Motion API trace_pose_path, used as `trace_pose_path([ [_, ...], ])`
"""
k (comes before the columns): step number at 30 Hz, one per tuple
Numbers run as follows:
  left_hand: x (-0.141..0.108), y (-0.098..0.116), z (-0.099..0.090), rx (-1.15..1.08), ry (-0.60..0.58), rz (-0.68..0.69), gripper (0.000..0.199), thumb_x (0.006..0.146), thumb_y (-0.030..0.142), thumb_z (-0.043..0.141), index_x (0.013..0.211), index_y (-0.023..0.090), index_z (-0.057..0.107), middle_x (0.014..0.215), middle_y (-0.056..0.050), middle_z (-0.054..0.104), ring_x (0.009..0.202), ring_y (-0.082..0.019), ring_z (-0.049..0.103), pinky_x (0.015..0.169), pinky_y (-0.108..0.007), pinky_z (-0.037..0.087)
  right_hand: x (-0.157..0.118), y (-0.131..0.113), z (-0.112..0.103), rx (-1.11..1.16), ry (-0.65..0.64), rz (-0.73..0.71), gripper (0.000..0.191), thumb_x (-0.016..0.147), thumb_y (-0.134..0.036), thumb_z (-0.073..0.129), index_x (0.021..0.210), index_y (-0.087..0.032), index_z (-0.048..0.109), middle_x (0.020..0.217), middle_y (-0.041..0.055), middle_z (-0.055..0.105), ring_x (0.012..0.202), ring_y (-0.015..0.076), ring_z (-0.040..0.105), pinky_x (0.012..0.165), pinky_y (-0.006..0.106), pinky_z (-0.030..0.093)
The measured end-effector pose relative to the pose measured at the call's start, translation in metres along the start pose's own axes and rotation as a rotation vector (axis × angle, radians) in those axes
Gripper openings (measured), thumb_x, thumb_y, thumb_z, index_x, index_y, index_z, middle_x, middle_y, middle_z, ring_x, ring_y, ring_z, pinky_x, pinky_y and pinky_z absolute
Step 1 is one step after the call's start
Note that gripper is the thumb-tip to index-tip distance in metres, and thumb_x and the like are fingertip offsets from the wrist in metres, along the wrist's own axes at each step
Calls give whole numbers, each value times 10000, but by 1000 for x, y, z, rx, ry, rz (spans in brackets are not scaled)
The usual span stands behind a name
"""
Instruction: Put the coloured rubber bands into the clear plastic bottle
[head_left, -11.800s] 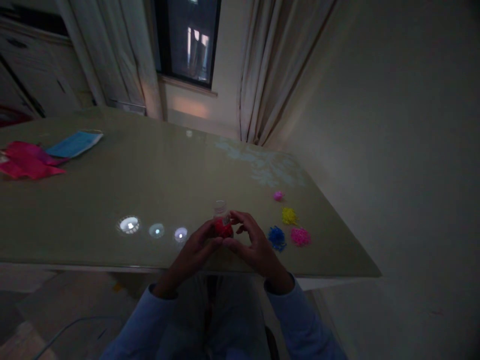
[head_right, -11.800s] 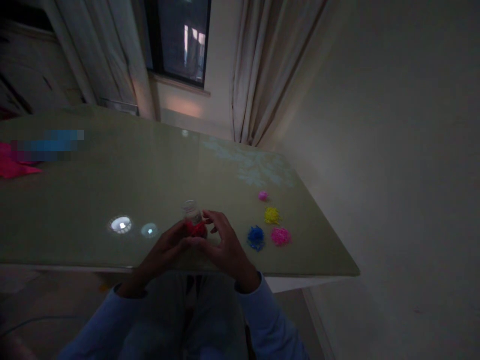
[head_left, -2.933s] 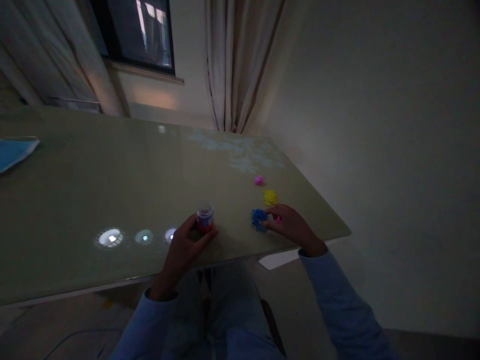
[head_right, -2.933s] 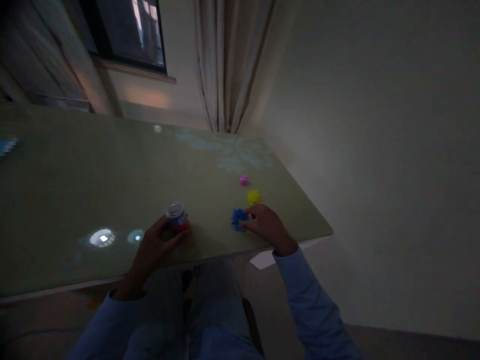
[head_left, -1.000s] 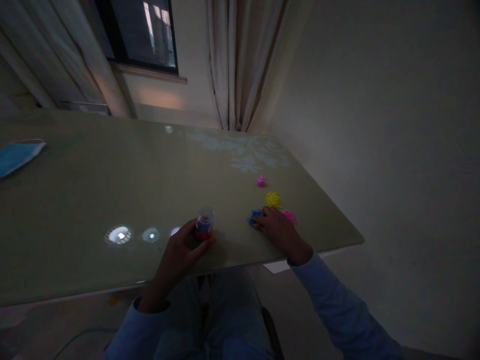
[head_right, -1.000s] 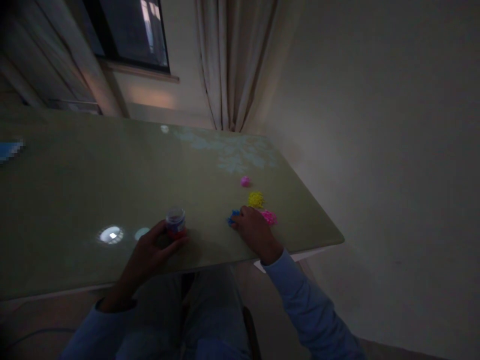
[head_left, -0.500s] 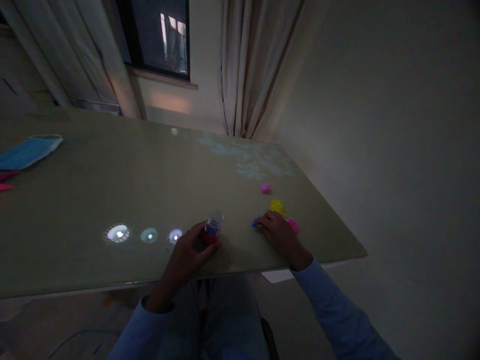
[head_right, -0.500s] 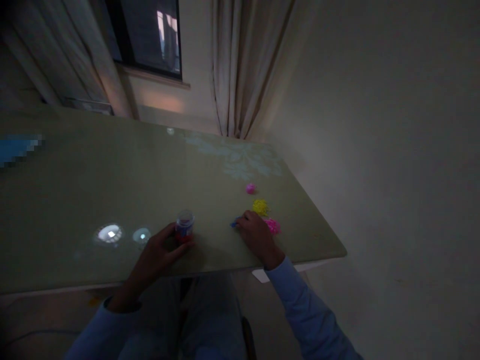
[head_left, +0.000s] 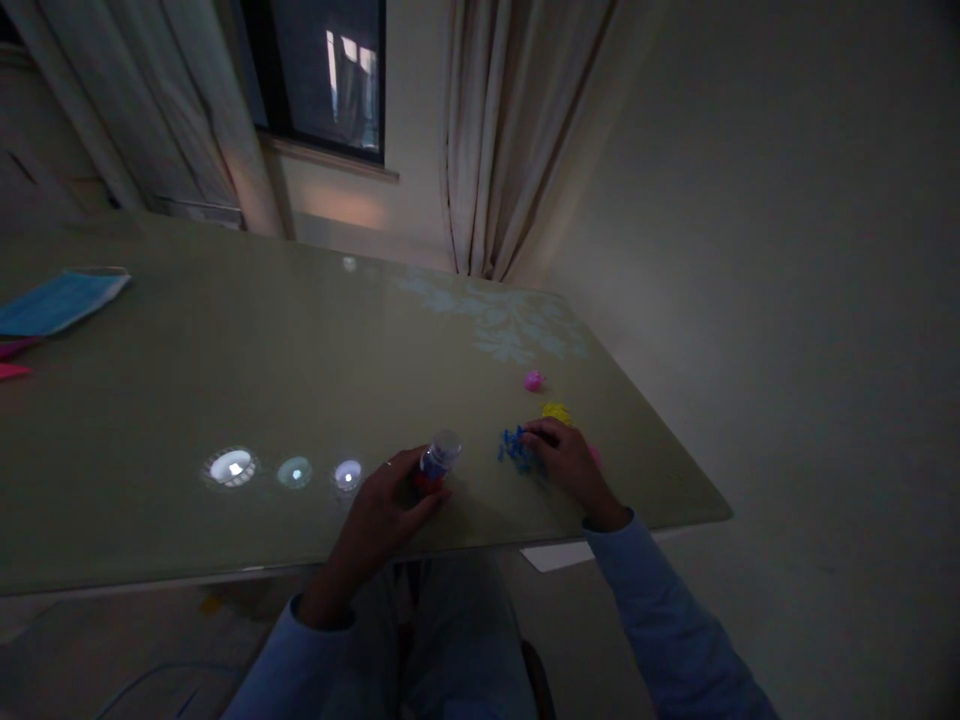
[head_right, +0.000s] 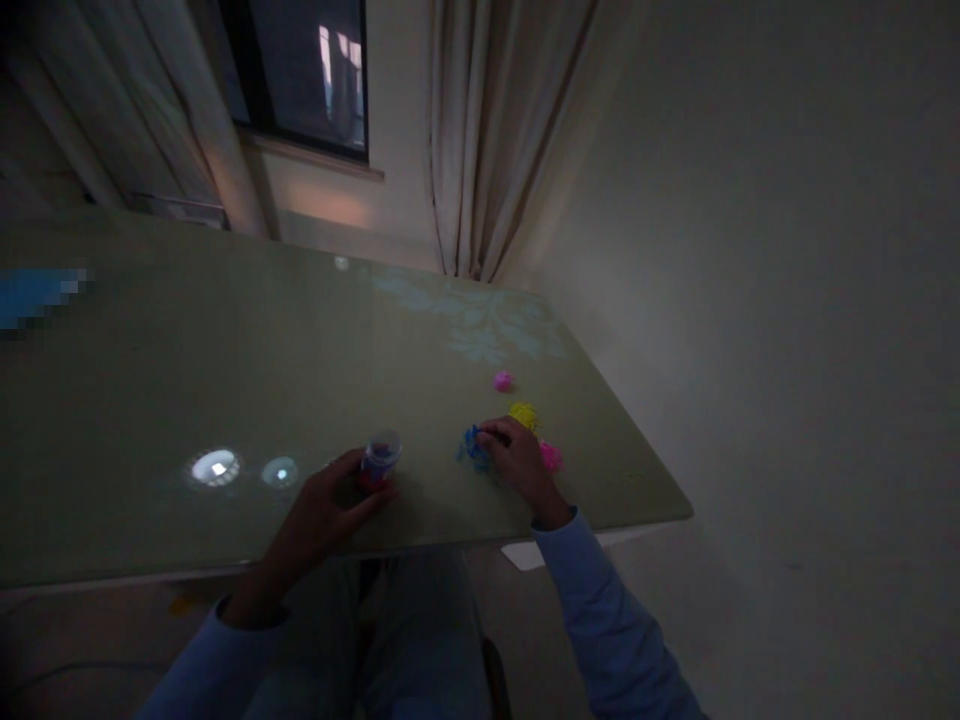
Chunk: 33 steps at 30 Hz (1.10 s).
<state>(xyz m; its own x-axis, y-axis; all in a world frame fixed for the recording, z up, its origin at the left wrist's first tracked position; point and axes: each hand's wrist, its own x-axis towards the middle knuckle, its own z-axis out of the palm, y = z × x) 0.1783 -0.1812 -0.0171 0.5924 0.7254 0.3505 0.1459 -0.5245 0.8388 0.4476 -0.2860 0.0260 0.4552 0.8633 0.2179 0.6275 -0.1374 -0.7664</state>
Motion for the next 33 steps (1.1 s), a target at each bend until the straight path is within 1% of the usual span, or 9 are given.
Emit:
trace_pose_path([
  [4,0,-1,3,40,12,62,379,807,335,711,1151,192,648,1029,-73,737,887,-205,687,825,-338,549,0,-5,-1,195,8,133,220,735,-386,732,838,-192,757,845,62,744,779,213,670,736,336,509],
  [7,0,-3,7,85,28,97,402,809,325,708,1184,202,634,1063,-77,738,914,-214,692,835,-348,549,-2,-13,0,354,22,211,281,683,-428,792,827,-190,756,809,43,730,735,187,647,721,315,499],
  [13,1,-5,16,180,41,179,432,818,314,693,1232,221,610,1125,-88,728,982,-238,687,852,-375,541,-9,-38,5,698,46,322,374,605,-457,884,806,-183,727,699,-14,645,585,97,529,566,223,427],
  [17,2,-3,17,195,44,182,421,824,294,674,1234,222,612,1132,-95,726,1006,-244,682,863,-386,537,-14,-60,13,832,28,327,375,596,-442,904,775,-185,698,650,-39,589,532,64,449,497,187,358],
  [20,3,-2,16,186,28,174,418,818,287,672,1228,225,620,1132,-98,726,1000,-243,685,862,-384,539,-16,-75,21,847,1,300,385,612,-463,891,801,-189,698,669,-37,586,528,58,419,488,183,338],
  [22,4,-2,16,179,20,168,416,821,295,669,1228,226,622,1135,-99,726,997,-244,685,860,-386,540,-17,-83,25,817,-35,255,386,636,-487,867,816,-187,702,671,-33,582,531,63,410,488,188,333],
  [25,3,-2,16,169,21,167,417,829,315,667,1234,227,619,1126,-96,727,989,-244,684,854,-390,538,-16,-92,29,701,-92,173,364,684,-509,816,810,-186,704,690,-12,605,579,93,459,531,213,380],
  [28,3,-1,16,157,19,167,408,829,311,665,1227,230,625,1116,-94,730,976,-243,684,844,-386,537,-15,-96,28,587,-131,123,327,716,-495,784,788,-188,697,730,7,639,662,129,536,619,245,445],
  [33,2,1,16,149,-4,164,414,822,282,677,1229,230,626,1148,-98,718,1007,-250,676,854,-391,533,-13,-95,28,468,-164,54,228,753,-405,757,779,-184,705,747,8,644,702,142,573,672,266,457],
])
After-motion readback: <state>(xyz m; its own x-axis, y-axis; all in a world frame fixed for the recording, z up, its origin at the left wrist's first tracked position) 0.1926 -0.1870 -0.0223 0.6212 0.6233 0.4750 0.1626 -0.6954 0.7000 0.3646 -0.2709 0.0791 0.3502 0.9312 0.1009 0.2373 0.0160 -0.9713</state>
